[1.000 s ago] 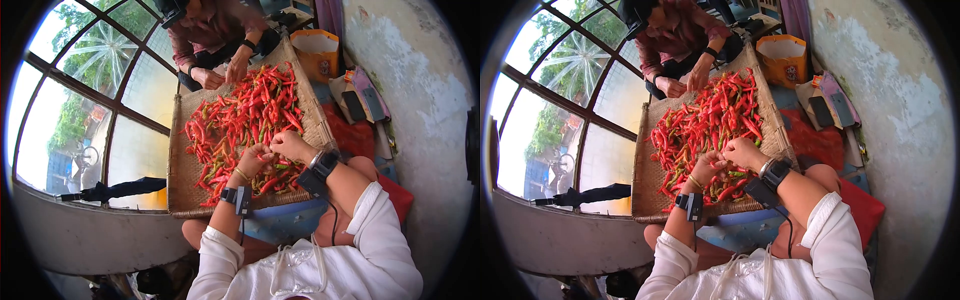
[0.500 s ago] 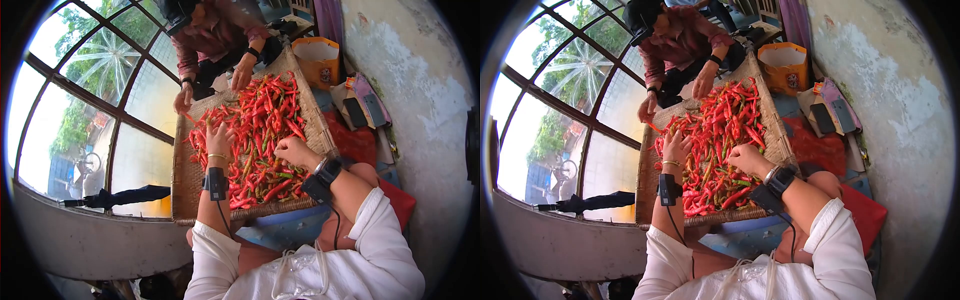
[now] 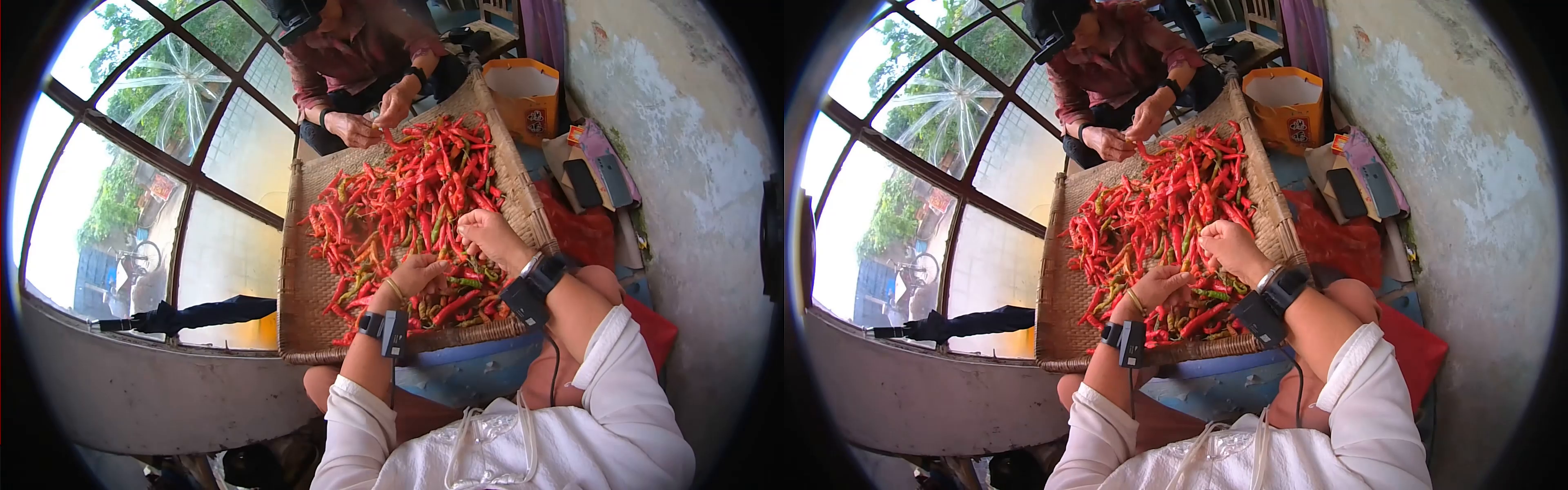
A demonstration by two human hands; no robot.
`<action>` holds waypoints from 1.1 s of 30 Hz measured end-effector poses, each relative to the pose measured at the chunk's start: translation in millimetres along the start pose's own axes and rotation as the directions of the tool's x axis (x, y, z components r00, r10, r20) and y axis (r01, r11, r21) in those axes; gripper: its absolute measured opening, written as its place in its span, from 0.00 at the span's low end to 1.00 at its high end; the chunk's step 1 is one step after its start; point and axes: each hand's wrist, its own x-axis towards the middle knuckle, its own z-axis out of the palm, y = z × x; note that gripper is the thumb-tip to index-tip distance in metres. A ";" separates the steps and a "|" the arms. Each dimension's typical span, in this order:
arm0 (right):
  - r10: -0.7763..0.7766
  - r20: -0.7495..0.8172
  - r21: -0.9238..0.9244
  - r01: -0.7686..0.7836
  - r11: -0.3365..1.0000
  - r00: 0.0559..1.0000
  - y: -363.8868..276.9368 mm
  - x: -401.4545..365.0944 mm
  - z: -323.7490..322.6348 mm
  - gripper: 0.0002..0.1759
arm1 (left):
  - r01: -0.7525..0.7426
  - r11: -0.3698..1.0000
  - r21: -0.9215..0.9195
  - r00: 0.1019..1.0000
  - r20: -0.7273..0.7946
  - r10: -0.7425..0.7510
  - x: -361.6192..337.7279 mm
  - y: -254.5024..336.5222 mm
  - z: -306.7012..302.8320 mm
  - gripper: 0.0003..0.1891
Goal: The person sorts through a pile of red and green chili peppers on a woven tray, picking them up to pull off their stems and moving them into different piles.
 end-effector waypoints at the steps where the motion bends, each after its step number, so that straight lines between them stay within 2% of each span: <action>1: 0.037 -0.002 0.011 -0.037 0.999 0.999 -2.5 0.1 -1.4 0.09 | -0.006 0.999 -0.050 0.998 -0.067 0.003 1.3 2.2 -13.8 0.16; 2: 0.076 -0.002 0.021 -0.075 0.997 0.997 -3.4 0.4 -1.8 0.10 | -0.014 0.995 -0.101 0.991 -0.135 0.001 3.2 4.2 -26.6 0.16; 3: 0.081 0.003 0.005 -0.081 0.997 0.997 -2.0 1.6 -1.6 0.10 | -0.225 0.904 -0.364 0.947 -0.301 0.115 8.2 7.4 -38.4 0.18; 4: 0.087 0.004 0.006 -0.087 0.996 0.996 -1.5 2.2 -1.3 0.10 | -0.442 0.708 -0.551 0.862 -0.480 0.164 12.4 11.8 -48.1 0.19; 6: 0.078 0.010 0.016 -0.078 0.997 0.997 0.2 1.3 -2.1 0.10 | -0.545 0.648 -0.532 0.741 -0.667 0.075 14.9 17.8 -57.4 0.25; 7: 0.067 0.004 0.025 -0.067 0.997 0.998 -1.0 0.6 -2.5 0.11 | -0.471 0.773 -0.426 0.738 -0.670 0.081 14.8 16.8 -51.2 0.29; 8: 0.071 -0.001 0.026 -0.071 0.997 0.997 -2.6 1.8 -3.6 0.11 | -0.343 0.914 -0.218 0.768 -0.625 0.140 15.1 13.7 -38.7 0.30; 9: 0.062 0.001 0.050 -0.062 0.997 0.998 -2.7 2.0 -3.5 0.11 | -0.241 0.970 -0.011 0.852 -0.481 0.206 24.7 -5.6 -32.0 0.28; 10: 0.052 0.004 0.074 -0.052 0.996 0.999 -2.6 1.7 -3.0 0.11 | -0.165 0.963 0.212 0.920 -0.318 0.228 31.2 -18.4 -23.0 0.26; 11: 0.056 0.003 0.071 -0.056 0.996 0.998 -3.4 1.0 -2.6 0.11 | -0.238 0.853 0.465 0.880 -0.268 0.392 35.7 -32.8 -10.0 0.25; 12: 0.061 0.003 0.067 -0.062 0.996 0.998 -0.6 1.2 -2.3 0.11 | -0.290 0.674 0.679 0.827 -0.177 0.534 38.3 -38.1 3.8 0.24; 16: 0.081 0.035 0.037 -0.082 0.996 0.996 4.9 -0.2 -0.2 0.11 | -0.273 0.589 0.761 0.819 -0.138 0.557 38.5 -21.1 31.4 0.25; 18: 0.087 0.047 0.002 -0.087 0.996 0.995 4.4 0.7 0.9 0.11 | -0.157 0.368 0.917 0.956 0.048 0.289 42.6 -15.8 34.5 0.25; 20: 0.057 0.001 0.087 -0.057 0.995 0.998 6.2 2.8 1.0 0.09 | -0.165 0.412 0.896 0.941 0.018 0.337 39.3 -13.1 39.0 0.24; 23: 0.066 0.012 0.090 -0.067 0.994 0.998 7.5 3.2 1.9 0.09 | -0.144 0.382 0.913 0.953 0.025 0.301 44.4 -16.4 38.5 0.26; 25: 0.068 0.022 0.071 -0.069 0.995 0.997 8.1 3.8 2.5 0.09 | -0.148 0.317 0.937 0.943 0.038 0.330 46.2 -19.1 38.7 0.26; 29: 0.065 0.007 0.082 -0.066 0.994 0.998 5.7 4.1 2.3 0.09 | -0.145 0.317 0.937 0.941 0.031 0.337 45.3 -18.0 39.6 0.24; 31: 0.066 0.005 0.090 -0.066 0.994 0.998 3.7 4.2 0.4 0.09 | -0.162 0.387 0.908 0.909 -0.016 0.418 44.0 -16.6 37.2 0.17; 32: 0.071 0.005 0.101 -0.071 0.992 0.997 3.6 3.6 0.2 0.09 | -0.163 0.387 0.907 0.909 -0.015 0.417 43.2 -17.5 31.9 0.17; 33: 0.074 0.003 0.102 -0.074 0.992 0.997 3.5 3.4 0.1 0.09 | -0.231 0.469 0.853 0.871 -0.034 0.491 42.0 -18.4 24.0 0.14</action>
